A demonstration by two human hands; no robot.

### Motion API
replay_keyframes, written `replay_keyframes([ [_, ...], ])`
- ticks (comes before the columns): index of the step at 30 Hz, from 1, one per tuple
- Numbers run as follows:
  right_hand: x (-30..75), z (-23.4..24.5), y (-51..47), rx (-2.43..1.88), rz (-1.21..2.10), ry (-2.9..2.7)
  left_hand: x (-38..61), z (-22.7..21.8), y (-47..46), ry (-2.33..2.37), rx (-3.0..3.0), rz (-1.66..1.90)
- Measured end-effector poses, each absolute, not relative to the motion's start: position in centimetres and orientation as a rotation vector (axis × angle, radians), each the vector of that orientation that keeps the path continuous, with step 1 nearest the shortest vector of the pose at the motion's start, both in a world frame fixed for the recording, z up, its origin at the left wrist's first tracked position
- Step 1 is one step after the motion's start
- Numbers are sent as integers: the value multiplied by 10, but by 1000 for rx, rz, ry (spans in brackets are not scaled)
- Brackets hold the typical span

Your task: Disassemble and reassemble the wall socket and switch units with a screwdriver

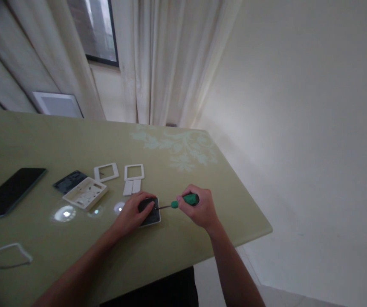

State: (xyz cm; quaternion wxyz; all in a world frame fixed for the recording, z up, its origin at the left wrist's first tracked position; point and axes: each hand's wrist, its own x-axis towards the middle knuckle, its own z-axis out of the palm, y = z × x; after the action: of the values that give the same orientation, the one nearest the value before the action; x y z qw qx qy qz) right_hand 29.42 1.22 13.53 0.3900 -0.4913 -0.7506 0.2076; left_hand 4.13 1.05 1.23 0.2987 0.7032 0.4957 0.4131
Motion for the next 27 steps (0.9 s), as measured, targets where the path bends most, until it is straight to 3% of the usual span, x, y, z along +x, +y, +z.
replay_keyframes([
  [7,292,136,1,-1110,422,-2082,42,14,10,1324,1871,1105],
  [15,292,132,-15,-804,-25,-2322,43,13,8,1344,1850,1120],
  [27,315,82,-65,-1021,42,-2173,46,8,5,1428,1808,1148],
])
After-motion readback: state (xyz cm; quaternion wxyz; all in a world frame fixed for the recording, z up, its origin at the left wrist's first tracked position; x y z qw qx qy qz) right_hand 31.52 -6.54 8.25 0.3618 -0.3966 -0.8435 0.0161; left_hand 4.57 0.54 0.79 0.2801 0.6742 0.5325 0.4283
